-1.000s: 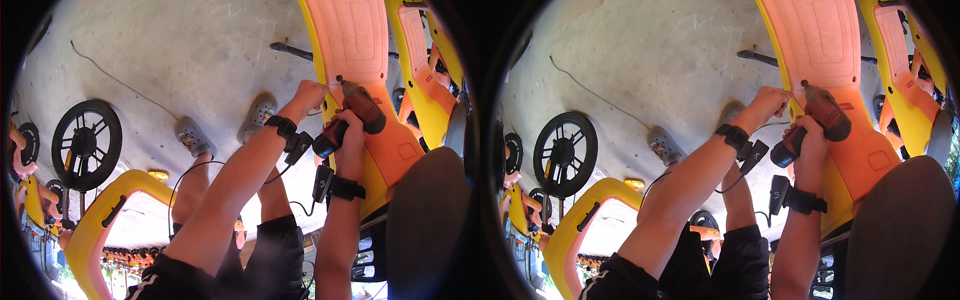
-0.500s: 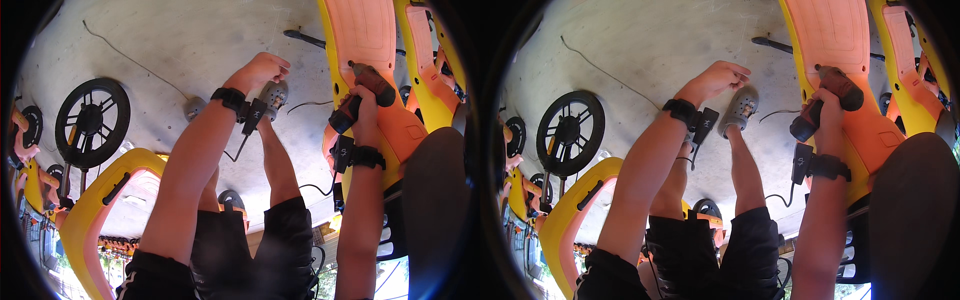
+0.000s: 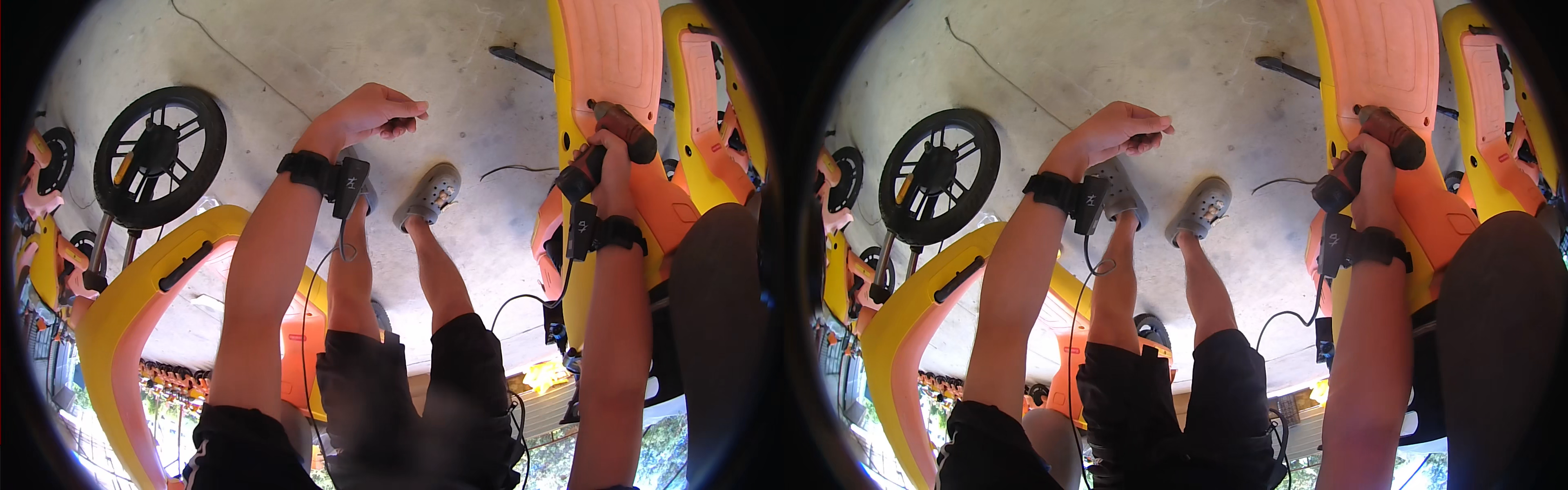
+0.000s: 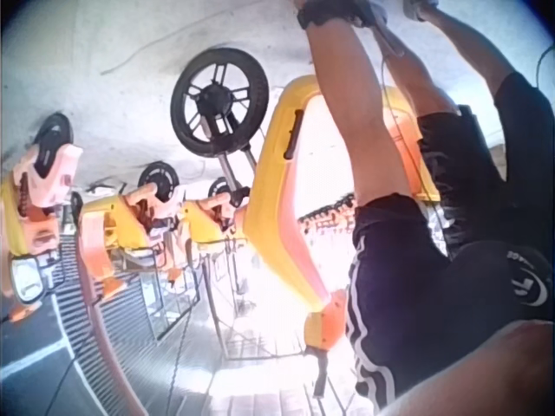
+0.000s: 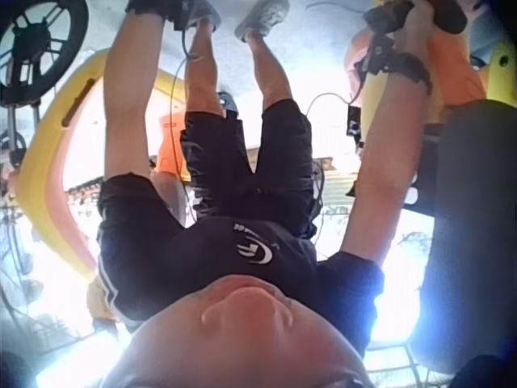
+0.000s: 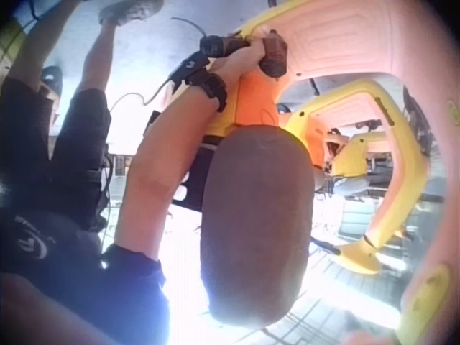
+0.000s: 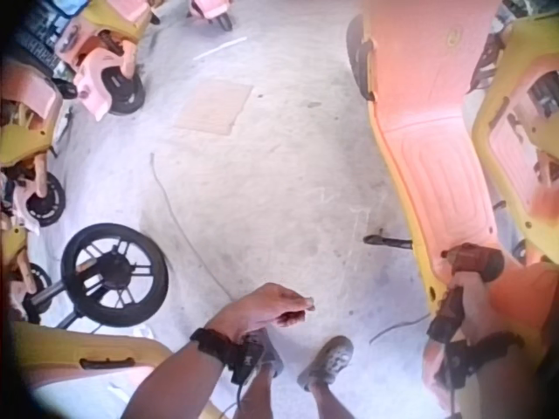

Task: The person unscrews bolts from the base of a scooter using a power tool, removes the bolts by hand and places them into a basket, and then repeats the process on another scooter.

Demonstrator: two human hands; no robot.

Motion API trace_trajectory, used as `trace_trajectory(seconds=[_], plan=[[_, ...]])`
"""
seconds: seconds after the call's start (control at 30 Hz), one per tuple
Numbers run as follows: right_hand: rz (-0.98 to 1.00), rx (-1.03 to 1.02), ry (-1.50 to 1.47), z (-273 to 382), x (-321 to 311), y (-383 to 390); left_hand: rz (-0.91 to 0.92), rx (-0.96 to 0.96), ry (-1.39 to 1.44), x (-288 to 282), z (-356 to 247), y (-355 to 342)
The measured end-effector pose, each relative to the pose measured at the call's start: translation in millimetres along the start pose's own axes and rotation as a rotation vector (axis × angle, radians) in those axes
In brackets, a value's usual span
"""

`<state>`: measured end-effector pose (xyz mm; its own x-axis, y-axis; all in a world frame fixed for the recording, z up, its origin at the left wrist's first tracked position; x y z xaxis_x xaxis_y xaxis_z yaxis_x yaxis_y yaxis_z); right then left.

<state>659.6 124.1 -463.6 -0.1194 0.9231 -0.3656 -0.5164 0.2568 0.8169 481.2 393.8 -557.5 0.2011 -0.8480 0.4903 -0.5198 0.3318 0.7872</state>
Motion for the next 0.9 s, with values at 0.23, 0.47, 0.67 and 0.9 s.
trace_trajectory(seconds=[0.23,0.47,0.67,0.9], plan=[[0.014,0.021,-0.008,-3.4,1.0,0.0,-0.010,0.033,-0.066,-2.8,5.1,14.4],[-0.005,-0.013,-0.034,-10.3,-3.8,-6.7,-0.030,0.042,-0.094,-8.4,6.3,27.2],[0.030,-0.016,0.014,-3.2,4.7,-1.4,-0.064,0.019,-0.138,-20.4,13.2,47.4],[-0.223,-0.172,0.534,-4.4,3.7,-9.0,-0.120,-0.002,-0.180,-24.7,4.1,88.3]])
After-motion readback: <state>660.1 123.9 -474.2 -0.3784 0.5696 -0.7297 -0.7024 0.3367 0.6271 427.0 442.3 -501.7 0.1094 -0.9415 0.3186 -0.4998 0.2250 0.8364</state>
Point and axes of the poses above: each hand's wrist, its own y-axis away from the middle knuckle, its own x-axis out of the palm, z = x × y, the point moved 4 cm from there along -y, towards the middle knuckle
